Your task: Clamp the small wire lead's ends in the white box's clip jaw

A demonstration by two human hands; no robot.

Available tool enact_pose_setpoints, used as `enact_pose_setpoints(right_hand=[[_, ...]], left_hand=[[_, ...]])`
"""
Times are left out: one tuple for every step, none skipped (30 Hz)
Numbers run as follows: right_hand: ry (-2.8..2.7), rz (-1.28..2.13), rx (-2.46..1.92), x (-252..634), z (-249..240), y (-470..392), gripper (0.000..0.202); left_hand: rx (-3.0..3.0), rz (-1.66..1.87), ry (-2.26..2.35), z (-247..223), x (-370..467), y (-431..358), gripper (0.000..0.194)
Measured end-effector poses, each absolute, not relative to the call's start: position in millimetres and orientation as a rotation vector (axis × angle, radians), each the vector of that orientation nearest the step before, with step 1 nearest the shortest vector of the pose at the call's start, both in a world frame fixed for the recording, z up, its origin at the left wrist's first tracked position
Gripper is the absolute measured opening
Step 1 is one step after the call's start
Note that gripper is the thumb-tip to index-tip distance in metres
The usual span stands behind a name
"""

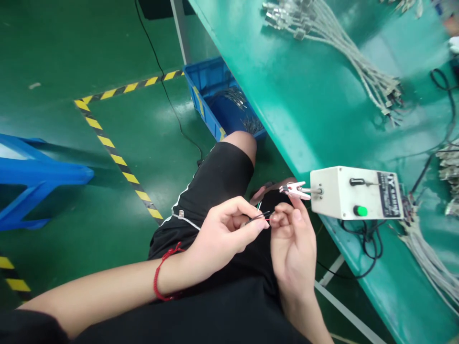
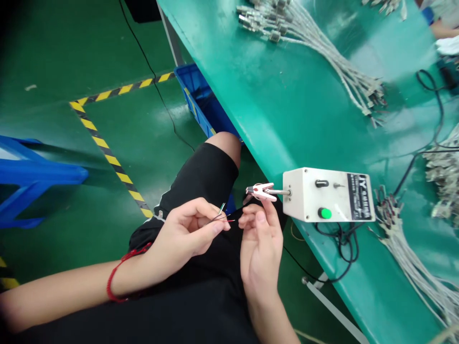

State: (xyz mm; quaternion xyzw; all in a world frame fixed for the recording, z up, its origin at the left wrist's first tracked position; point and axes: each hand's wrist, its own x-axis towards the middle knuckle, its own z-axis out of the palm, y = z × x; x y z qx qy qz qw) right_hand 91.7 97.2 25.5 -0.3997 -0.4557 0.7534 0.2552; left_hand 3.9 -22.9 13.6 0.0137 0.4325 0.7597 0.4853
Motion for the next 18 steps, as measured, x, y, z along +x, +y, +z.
enact_pose_setpoints(right_hand=[[-1.189, 2.084, -1.075, 87.3, 24.7, 102.0, 0.026], [-1.138, 2.122, -1.058, 83.5, 23.7, 106.3, 0.027], [-1.087, 2.149, -1.038, 80.4, 22.3, 110.0, 0.028], [-1.041, 2.163, -1.021, 78.0, 20.4, 113.0, 0.030], [-1.003, 2.168, -1.009, 76.2, 18.0, 115.4, 0.032], [-0.974, 2.175, -1.001, 74.9, 15.1, 117.4, 0.033], [-0.951, 2.190, -0.993, 73.8, 12.0, 118.9, 0.033], [-0.929, 2.214, -0.981, 73.0, 8.7, 120.2, 0.033], [-0.906, 2.242, -0.969, 72.2, 5.5, 121.4, 0.033], [-0.881, 2.272, -0.957, 71.5, 2.5, 122.5, 0.036], [-0.857, 2.294, -0.942, 70.8, -0.3, 123.5, 0.040], [-0.834, 2.307, -0.927, 70.2, -2.7, 124.4, 0.045], [-0.815, 2.309, -0.916, 69.7, -4.8, 125.2, 0.047], [-0.802, 2.307, -0.912, 69.3, -6.5, 125.9, 0.048], [-0.792, 2.303, -0.913, 68.8, -7.8, 126.5, 0.046], [-0.783, 2.299, -0.920, 68.4, -8.8, 127.0, 0.044], [-0.775, 2.295, -0.934, 67.9, -9.4, 127.4, 0.043], [-0.769, 2.290, -0.951, 67.5, -9.6, 127.7, 0.042]], left_hand=[[0.016, 1.854, 1.049, 13.0, 2.0, -19.1, 0.020], [0.003, 1.865, 1.046, 12.4, -0.2, -15.0, 0.020], [-0.006, 1.877, 1.043, 11.9, -2.6, -10.9, 0.020], [-0.011, 1.890, 1.040, 11.4, -5.2, -6.9, 0.020], [-0.014, 1.903, 1.035, 10.9, -7.9, -3.0, 0.019], [-0.014, 1.914, 1.029, 10.3, -10.5, 0.6, 0.018], [-0.013, 1.921, 1.025, 9.6, -13.0, 3.9, 0.018], [-0.012, 1.926, 1.024, 8.9, -15.4, 6.9, 0.017], [-0.012, 1.929, 1.025, 8.2, -17.6, 9.5, 0.016], [-0.015, 1.929, 1.025, 7.5, -19.5, 11.8, 0.016], [-0.021, 1.927, 1.026, 6.9, -21.2, 13.7, 0.016], [-0.028, 1.924, 1.026, 6.2, -22.7, 15.3, 0.016], [-0.034, 1.923, 1.024, 5.7, -24.0, 16.7, 0.016], [-0.038, 1.923, 1.020, 5.1, -25.1, 17.7, 0.015], [-0.040, 1.925, 1.015, 4.6, -25.9, 18.5, 0.014], [-0.041, 1.932, 1.005, 4.2, -26.7, 19.2, 0.013], [-0.039, 1.941, 0.995, 3.9, -27.4, 19.7, 0.012], [-0.035, 1.953, 0.987, 3.7, -28.0, 20.1, 0.011]])
